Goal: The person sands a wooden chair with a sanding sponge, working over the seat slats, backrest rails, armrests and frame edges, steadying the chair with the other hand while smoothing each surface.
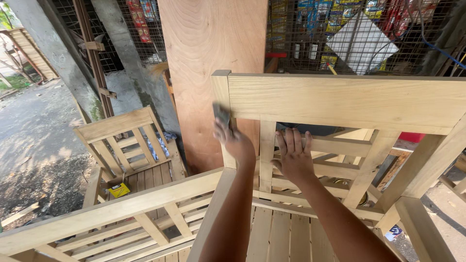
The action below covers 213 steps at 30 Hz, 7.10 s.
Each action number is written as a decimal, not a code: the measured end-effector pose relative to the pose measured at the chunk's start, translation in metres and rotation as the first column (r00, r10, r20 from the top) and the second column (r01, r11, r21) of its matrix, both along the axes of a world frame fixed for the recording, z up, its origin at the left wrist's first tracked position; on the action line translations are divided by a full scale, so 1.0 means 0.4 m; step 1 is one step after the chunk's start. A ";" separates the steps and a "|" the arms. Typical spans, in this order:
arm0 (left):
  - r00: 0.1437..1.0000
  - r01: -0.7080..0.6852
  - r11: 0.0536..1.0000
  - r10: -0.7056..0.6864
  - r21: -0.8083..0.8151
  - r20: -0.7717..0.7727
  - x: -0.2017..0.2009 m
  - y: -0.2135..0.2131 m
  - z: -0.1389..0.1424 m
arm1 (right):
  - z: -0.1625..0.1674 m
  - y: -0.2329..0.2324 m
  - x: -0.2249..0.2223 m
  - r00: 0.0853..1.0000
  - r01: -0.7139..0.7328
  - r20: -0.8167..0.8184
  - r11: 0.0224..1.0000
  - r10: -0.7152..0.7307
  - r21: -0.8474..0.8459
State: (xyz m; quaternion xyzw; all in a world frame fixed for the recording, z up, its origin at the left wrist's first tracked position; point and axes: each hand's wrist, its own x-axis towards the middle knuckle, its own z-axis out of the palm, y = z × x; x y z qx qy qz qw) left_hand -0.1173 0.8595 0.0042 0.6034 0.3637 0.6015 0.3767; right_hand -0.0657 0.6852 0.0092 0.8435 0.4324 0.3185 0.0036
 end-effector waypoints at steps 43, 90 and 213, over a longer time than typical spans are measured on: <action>0.996 -0.012 0.997 0.020 -0.080 0.091 0.012 -0.050 -0.022 | 0.085 0.006 -0.099 0.985 0.100 -0.120 0.979 -0.122 -0.179; 0.866 0.499 0.611 -0.344 0.614 -0.362 -0.062 -0.226 0.421 | 0.135 -0.295 0.133 0.903 0.140 -0.412 0.990 -0.122 0.015; 0.975 0.103 0.610 0.093 0.785 -0.200 -0.092 0.078 0.200 | 0.146 -0.336 0.133 0.826 0.230 -0.522 0.973 -0.213 -0.033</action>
